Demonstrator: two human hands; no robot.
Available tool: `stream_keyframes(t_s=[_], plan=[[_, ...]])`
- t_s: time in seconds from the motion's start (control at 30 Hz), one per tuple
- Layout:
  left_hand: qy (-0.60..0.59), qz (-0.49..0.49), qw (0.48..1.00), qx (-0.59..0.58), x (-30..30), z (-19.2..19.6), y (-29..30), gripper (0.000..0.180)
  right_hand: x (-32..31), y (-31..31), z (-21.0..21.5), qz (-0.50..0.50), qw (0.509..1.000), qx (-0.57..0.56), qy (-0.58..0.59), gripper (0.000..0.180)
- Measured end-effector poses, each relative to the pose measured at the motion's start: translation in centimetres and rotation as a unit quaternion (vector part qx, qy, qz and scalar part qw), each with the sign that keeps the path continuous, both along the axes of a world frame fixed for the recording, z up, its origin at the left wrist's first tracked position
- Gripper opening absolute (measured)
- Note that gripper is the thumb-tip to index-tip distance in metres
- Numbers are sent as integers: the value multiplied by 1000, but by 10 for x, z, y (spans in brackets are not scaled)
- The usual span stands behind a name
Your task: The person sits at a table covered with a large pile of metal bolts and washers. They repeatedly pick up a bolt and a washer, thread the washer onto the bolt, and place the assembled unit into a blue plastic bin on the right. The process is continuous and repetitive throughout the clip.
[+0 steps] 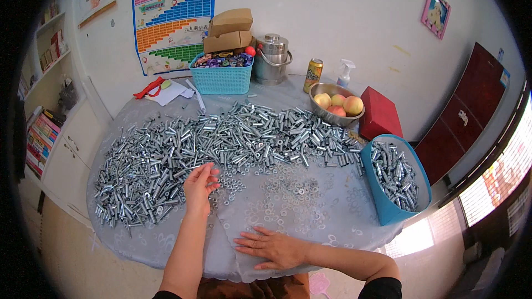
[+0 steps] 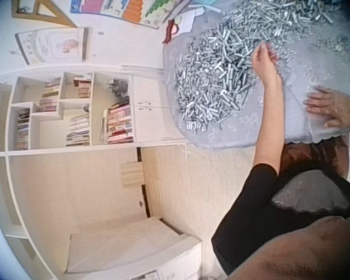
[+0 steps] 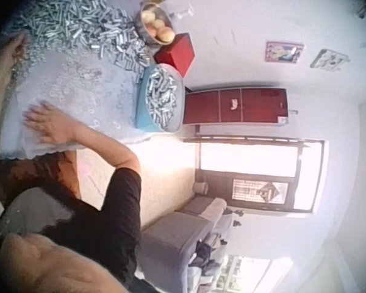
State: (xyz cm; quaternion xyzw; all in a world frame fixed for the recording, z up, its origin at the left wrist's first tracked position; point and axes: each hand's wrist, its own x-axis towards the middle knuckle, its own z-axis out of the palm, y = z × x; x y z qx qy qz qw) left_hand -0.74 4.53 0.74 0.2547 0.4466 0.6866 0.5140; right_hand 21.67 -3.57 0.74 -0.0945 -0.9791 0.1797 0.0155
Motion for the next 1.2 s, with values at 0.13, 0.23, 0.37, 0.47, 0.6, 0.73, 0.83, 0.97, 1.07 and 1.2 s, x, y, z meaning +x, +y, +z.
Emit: stream_keyframes(t_s=[0.13,0.23,0.37,0.47,0.6,0.73,0.83,0.97,1.07,1.2], plan=[[8,3,1000,-2,3,4,-1,15,10,28,-9,-68,995,66,-43,60],[5,5,1000,-6,1,6,-2,15,22,58,-13,-163,981,104,-24,59],[-1,1,1000,-3,-1,4,-1,14,46,71,-1,-269,955,125,6,68],[-1,5,1000,-6,-1,0,-3,14,51,39,13,-192,978,77,-14,82],[10,-5,1000,-1,4,0,-1,14,62,32,1,-232,970,71,-3,89],[10,-4,1000,-5,0,0,-1,16,61,67,-7,-337,929,145,46,85],[8,-2,1000,-7,0,2,-1,16,61,95,-18,-405,891,187,83,86],[2,6,1000,-3,-4,3,-1,16,50,93,-5,-393,900,154,111,91],[-1,15,1000,2,-6,5,-1,16,40,63,9,-300,946,108,56,95],[4,18,1000,6,-7,10,-4,17,47,70,-10,-358,922,127,72,91]])
